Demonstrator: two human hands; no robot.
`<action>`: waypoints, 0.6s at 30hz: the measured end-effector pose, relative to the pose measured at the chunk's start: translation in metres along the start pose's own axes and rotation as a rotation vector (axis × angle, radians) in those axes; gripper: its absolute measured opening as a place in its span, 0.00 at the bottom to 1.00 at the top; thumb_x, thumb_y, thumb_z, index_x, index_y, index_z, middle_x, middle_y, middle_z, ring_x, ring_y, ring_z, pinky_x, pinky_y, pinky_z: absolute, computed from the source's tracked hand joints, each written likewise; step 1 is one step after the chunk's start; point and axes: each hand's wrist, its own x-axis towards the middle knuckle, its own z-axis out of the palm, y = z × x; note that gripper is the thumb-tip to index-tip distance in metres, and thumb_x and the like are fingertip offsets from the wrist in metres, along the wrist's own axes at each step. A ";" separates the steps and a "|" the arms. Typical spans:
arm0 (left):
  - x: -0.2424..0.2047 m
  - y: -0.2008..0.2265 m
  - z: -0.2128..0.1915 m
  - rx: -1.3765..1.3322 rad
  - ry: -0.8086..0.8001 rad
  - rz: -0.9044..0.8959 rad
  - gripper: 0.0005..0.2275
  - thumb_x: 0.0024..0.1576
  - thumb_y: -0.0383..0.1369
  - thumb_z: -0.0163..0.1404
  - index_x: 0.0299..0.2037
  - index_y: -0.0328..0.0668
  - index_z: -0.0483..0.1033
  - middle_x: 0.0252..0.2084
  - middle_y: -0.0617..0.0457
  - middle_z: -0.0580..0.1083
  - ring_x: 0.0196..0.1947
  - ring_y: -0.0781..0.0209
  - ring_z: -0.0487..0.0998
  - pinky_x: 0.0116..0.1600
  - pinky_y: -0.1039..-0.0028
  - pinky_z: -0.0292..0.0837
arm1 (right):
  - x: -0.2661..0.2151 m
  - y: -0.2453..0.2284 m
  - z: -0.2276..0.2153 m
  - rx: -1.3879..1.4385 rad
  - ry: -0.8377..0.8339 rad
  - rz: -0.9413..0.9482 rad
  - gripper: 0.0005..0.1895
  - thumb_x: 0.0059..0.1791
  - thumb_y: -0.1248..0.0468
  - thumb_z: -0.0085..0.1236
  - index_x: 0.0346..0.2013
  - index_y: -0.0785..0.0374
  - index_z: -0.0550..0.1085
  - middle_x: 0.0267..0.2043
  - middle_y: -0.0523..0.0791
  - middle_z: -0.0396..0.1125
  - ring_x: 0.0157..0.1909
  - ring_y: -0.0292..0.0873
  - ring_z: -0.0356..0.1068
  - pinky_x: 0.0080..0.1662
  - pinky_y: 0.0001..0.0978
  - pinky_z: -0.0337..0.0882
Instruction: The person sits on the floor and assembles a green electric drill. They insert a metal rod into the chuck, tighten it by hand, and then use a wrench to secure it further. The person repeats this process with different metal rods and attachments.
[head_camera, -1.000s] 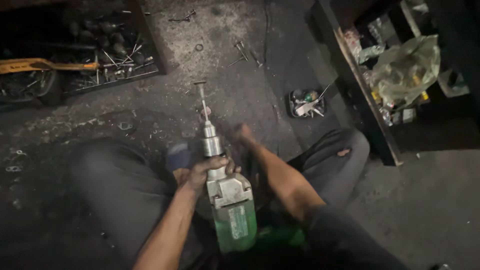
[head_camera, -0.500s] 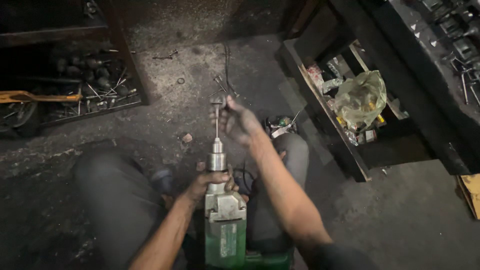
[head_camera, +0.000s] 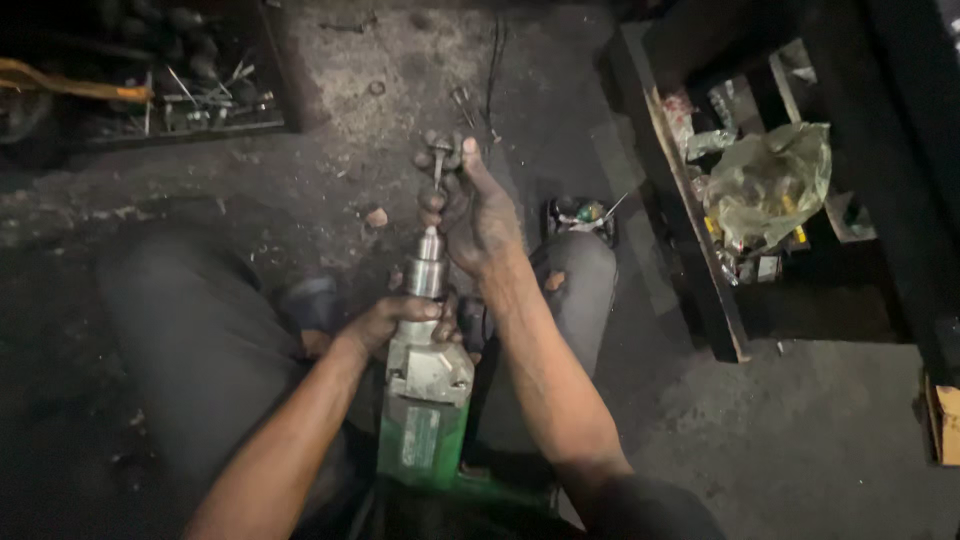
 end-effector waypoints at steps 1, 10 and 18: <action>0.000 -0.001 0.000 -0.046 -0.017 -0.010 0.13 0.53 0.34 0.58 0.43 0.37 0.72 0.31 0.49 0.74 0.44 0.52 0.79 0.67 0.39 0.63 | -0.002 0.000 0.000 -0.007 0.006 0.000 0.29 0.55 0.46 0.55 0.63 0.62 0.69 0.50 0.47 0.69 0.35 0.40 0.64 0.37 0.32 0.65; 0.005 -0.003 0.008 -0.092 -0.042 -0.021 0.15 0.50 0.34 0.59 0.44 0.36 0.73 0.31 0.50 0.74 0.40 0.53 0.79 0.67 0.39 0.69 | -0.013 -0.009 0.009 -0.130 -0.036 -0.101 0.33 0.57 0.45 0.53 0.71 0.58 0.62 0.55 0.50 0.68 0.32 0.37 0.63 0.34 0.31 0.64; 0.011 -0.008 -0.007 0.039 0.010 -0.033 0.16 0.50 0.38 0.58 0.42 0.33 0.72 0.32 0.48 0.75 0.41 0.53 0.79 0.62 0.51 0.72 | -0.015 -0.007 0.007 -0.209 0.035 -0.146 0.34 0.56 0.44 0.52 0.73 0.56 0.60 0.62 0.50 0.66 0.30 0.37 0.63 0.32 0.31 0.65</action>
